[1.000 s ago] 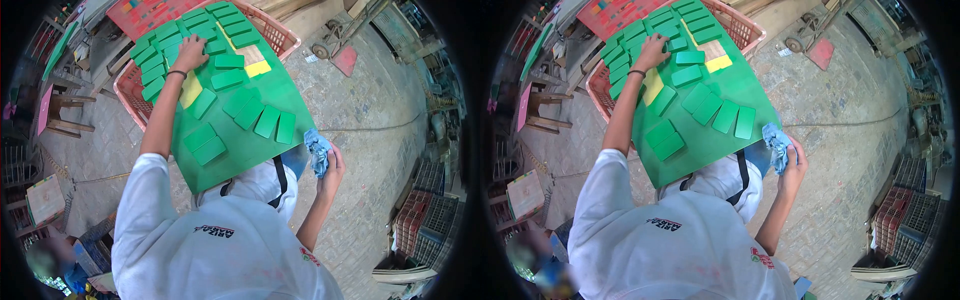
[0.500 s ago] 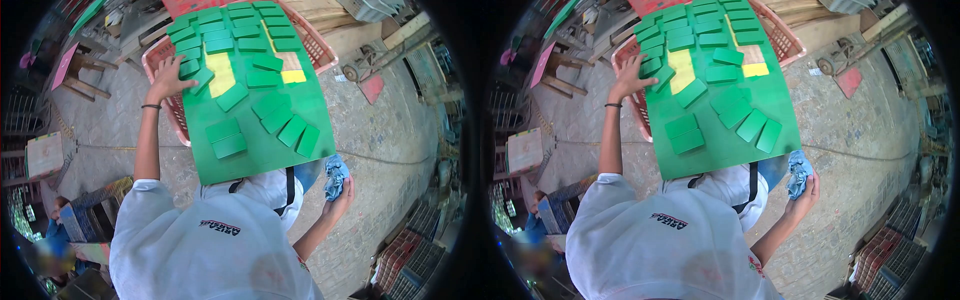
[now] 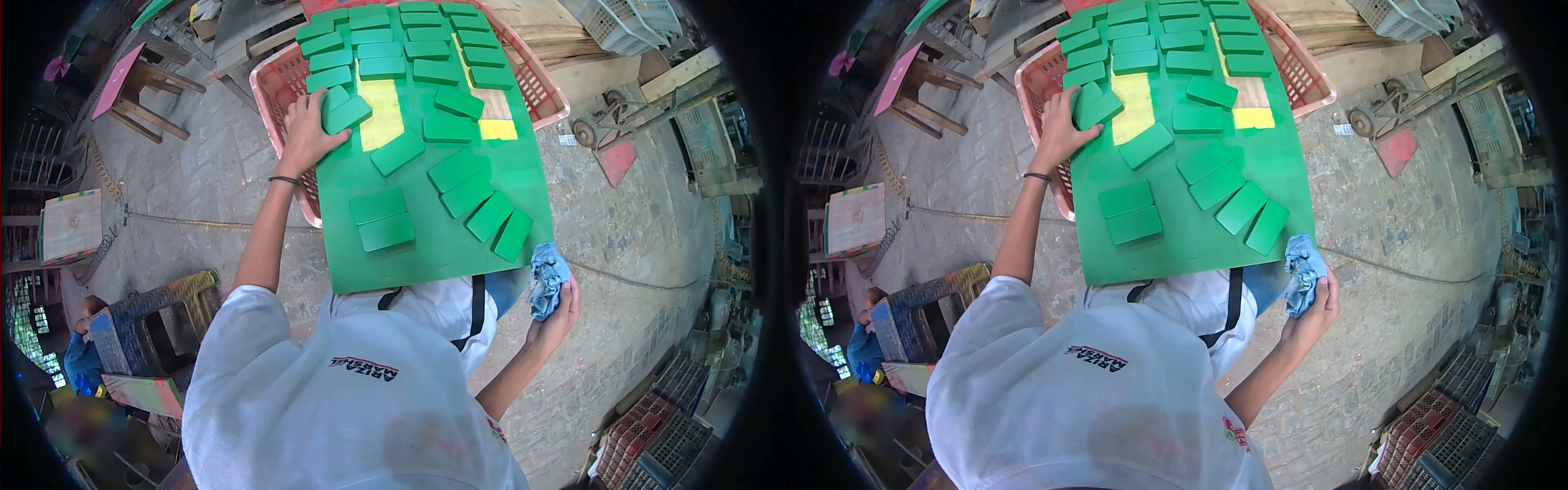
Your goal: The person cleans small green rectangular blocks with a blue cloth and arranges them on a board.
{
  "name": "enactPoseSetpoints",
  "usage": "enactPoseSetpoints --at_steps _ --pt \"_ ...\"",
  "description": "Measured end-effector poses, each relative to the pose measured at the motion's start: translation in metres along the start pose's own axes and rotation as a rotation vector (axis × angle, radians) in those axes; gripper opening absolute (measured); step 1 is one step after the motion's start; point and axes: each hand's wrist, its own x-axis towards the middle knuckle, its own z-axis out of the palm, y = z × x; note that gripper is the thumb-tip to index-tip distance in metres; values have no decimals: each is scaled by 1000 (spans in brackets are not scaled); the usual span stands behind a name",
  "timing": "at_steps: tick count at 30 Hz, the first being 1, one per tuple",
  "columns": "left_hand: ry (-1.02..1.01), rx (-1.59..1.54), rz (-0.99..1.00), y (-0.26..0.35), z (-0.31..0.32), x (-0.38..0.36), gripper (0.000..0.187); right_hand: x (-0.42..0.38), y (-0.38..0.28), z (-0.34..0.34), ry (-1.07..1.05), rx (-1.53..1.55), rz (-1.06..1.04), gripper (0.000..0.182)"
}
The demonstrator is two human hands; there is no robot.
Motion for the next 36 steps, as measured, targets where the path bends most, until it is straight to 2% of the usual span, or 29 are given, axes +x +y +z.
enactPoseSetpoints --at_steps 6,8,10,11,13,14,17,18,20,31,33,36 --pt "125 -49 68 5 -20 -1 79 -5 -6 -9 46 30 -26 30" --pt "98 -27 89 18 -39 5 81 -3 -6 -11 45 8 -21 30" --pt "-83 171 255 33 -59 14 87 -1 -4 -12 41 0 -17 30" --pt "-88 169 253 40 -67 20 87 0 -2 -12 34 -6 -14 30" --pt "-411 344 359 52 -75 34 93 1 -1 -9 39 -17 -25 30" --pt "-413 344 359 53 -74 40 93 2 0 -7 43 -23 -38 30" --pt "-593 501 440 58 -66 55 93 0 -3 -2 39 -7 -44 29" --pt "-596 499 455 62 -65 58 93 -1 -3 -3 41 -8 -45 29" --pt "-725 468 436 70 -64 61 92 -4 -4 -7 60 -12 -50 28" --pt "-674 364 460 55 -68 54 85 -3 3 -20 91 3 2 29" --pt "-623 279 537 49 -65 56 82 -2 1 -13 60 3 -18 29" --pt "-612 145 465 49 -67 57 82 -1 1 -10 46 -1 -18 29"
